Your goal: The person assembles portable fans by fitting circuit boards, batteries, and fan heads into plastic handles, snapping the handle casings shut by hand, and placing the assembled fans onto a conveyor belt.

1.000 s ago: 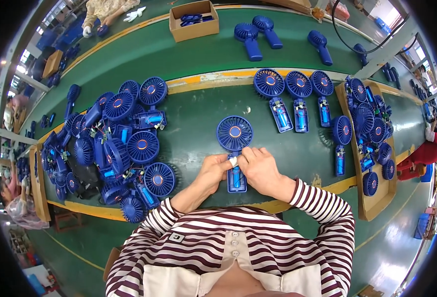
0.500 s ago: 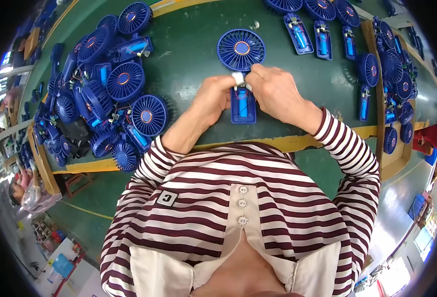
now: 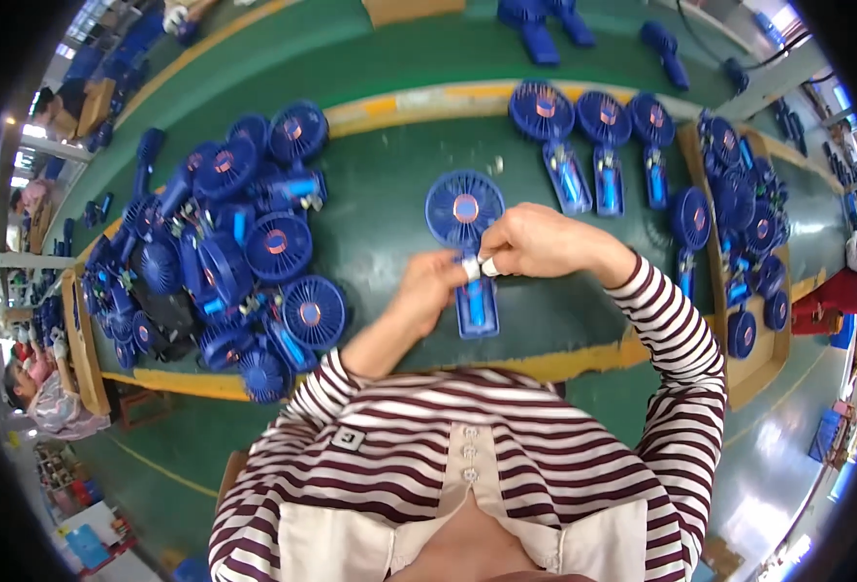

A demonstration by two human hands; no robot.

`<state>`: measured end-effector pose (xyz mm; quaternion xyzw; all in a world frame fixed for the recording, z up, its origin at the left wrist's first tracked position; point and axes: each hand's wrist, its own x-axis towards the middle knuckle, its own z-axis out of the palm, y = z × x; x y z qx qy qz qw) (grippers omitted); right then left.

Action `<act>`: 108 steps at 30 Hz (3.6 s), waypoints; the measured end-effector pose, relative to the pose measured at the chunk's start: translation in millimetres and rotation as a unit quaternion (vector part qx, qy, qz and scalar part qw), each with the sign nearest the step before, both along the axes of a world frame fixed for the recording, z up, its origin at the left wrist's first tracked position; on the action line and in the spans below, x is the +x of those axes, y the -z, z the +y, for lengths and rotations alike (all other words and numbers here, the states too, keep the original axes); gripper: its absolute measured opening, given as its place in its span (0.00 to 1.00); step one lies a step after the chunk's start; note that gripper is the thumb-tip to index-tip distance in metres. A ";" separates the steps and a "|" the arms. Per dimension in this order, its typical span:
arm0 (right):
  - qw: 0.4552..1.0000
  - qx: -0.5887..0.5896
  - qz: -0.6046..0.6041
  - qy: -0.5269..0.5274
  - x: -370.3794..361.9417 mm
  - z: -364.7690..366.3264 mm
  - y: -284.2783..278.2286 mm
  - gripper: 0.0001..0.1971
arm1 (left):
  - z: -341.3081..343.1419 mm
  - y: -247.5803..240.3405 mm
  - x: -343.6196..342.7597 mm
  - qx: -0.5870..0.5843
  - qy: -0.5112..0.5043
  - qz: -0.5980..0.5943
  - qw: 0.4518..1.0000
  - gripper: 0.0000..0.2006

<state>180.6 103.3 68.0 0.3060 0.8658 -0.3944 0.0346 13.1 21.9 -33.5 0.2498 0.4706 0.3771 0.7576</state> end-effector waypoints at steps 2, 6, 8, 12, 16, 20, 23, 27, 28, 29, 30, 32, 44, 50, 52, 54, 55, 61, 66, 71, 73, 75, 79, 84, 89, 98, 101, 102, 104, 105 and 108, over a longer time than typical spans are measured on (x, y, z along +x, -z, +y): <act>0.998 -0.051 -0.002 0.029 -8.1 35.4 -13.0 0.08 | -2.0 -11.6 3.2 0.008 0.014 0.010 1.000 0.11; 0.936 0.310 -0.084 0.145 -47.7 119.1 -8.9 0.11 | -11.1 -12.5 0.6 0.042 0.004 0.027 0.999 0.11; 0.901 0.402 -0.065 0.149 -57.4 168.1 2.2 0.11 | -10.6 -8.7 1.0 0.055 0.019 0.017 0.998 0.12; 0.859 0.465 -0.113 0.184 -88.2 255.4 13.9 0.19 | -8.9 -9.5 -3.3 0.017 0.023 -0.025 0.999 0.11; 0.834 0.474 -0.180 0.218 -106.4 328.3 41.5 0.33 | -5.3 -13.7 -8.6 0.023 0.045 -0.059 0.997 0.09; 0.795 0.533 -0.143 0.252 -120.2 342.2 49.3 0.21 | -8.7 -6.6 -14.4 0.028 0.038 -0.065 0.997 0.09; 0.804 0.552 -0.121 0.185 -108.6 332.2 48.6 0.09 | -6.8 -10.1 -12.4 0.029 0.045 -0.063 0.997 0.09; 0.854 0.490 -0.050 0.170 -97.7 280.7 32.3 0.10 | -7.7 -4.9 -9.3 0.029 0.050 -0.054 0.997 0.10; 0.846 0.507 -0.032 0.162 -91.2 260.0 19.5 0.11 | -6.3 -7.5 -8.8 0.027 0.064 -0.056 0.996 0.10; 0.847 0.504 -0.034 0.165 -88.2 236.5 3.8 0.11 | -5.1 -13.9 -9.2 0.022 0.069 -0.083 0.994 0.10; 0.857 0.493 -0.006 0.149 -87.5 209.6 -13.2 0.11 | -5.9 -15.4 -10.1 0.029 0.088 -0.077 0.993 0.10; 0.878 0.457 0.062 0.129 -82.4 154.6 -46.3 0.11 | -8.8 -14.8 -8.7 0.041 0.115 -0.069 0.990 0.11; 0.769 -0.243 0.509 0.301 -37.8 -28.9 -60.8 0.20 | -25.3 -21.3 18.7 0.014 0.288 -0.077 0.954 0.15; 0.506 -0.418 0.648 0.387 33.1 -39.1 7.3 0.20 | -27.2 -0.5 27.2 0.052 0.299 -0.034 0.952 0.14; 0.438 -0.480 0.677 0.344 54.0 -38.2 40.8 0.19 | -28.7 -7.0 24.8 0.064 0.294 -0.009 0.954 0.14; 0.415 -0.497 0.692 0.319 65.3 -38.7 47.5 0.19 | -28.6 -11.2 23.7 0.067 0.289 -0.009 0.955 0.14; 0.416 -0.495 0.694 0.316 70.3 -38.3 44.3 0.19 | -29.6 -10.9 24.7 0.058 0.282 -0.034 0.957 0.14; 0.767 -0.148 0.564 0.269 40.4 -4.5 -62.4 0.28 | -25.3 9.6 28.8 0.076 0.281 -0.035 0.956 0.08; 0.980 0.137 0.128 0.072 -75.5 61.6 -119.4 0.11 | -29.7 -2.1 22.2 0.033 0.219 -0.099 0.970 0.07; 0.850 0.490 0.164 -0.104 -200.8 194.1 -115.5 0.11 | -16.9 -8.1 20.1 -0.019 0.250 -0.172 0.953 0.07; 0.726 0.650 0.218 -0.046 -256.5 219.1 -129.3 0.23 | -16.0 -6.4 20.1 -0.025 0.260 -0.185 0.947 0.06; 0.708 0.676 0.203 0.010 -293.0 203.4 -135.3 0.25 | -17.5 2.6 19.7 -0.011 0.250 -0.183 0.951 0.07; 0.744 0.639 0.184 -0.054 -283.9 145.2 -112.3 0.28 | -23.9 -3.9 14.2 -0.016 0.227 -0.190 0.955 0.09; 0.784 0.608 0.112 -0.045 -163.2 101.4 -87.7 0.28 | -26.5 -4.6 15.1 -0.004 0.242 -0.191 0.951 0.09; 0.826 0.535 0.116 0.135 -14.9 57.8 -76.7 0.26 | -20.1 -3.4 12.4 -0.007 0.274 -0.200 0.941 0.13; 0.764 0.083 0.266 0.582 122.2 -100.7 22.0 0.18 | -11.1 -18.1 12.3 -0.057 0.255 -0.151 0.953 0.14; 0.777 0.067 0.238 0.579 118.7 -116.9 47.6 0.14 | -13.0 -23.6 9.8 -0.019 0.278 -0.153 0.948 0.14; 0.790 0.103 0.222 0.562 112.4 -116.7 54.0 0.12 | -16.4 -31.6 7.0 -0.002 0.267 -0.164 0.950 0.15; 0.847 0.187 0.181 0.464 92.3 -106.4 51.3 0.12 | -17.3 -35.7 -2.4 0.061 0.232 -0.232 0.943 0.15; 0.846 0.302 0.174 0.405 75.3 -98.3 51.3 0.13 | -17.5 -41.4 -7.7 0.081 0.200 -0.237 0.947 0.17; 0.875 0.399 0.110 0.251 27.7 -76.6 52.1 0.26 | -16.8 -58.6 -30.4 0.139 0.080 -0.206 0.965 0.22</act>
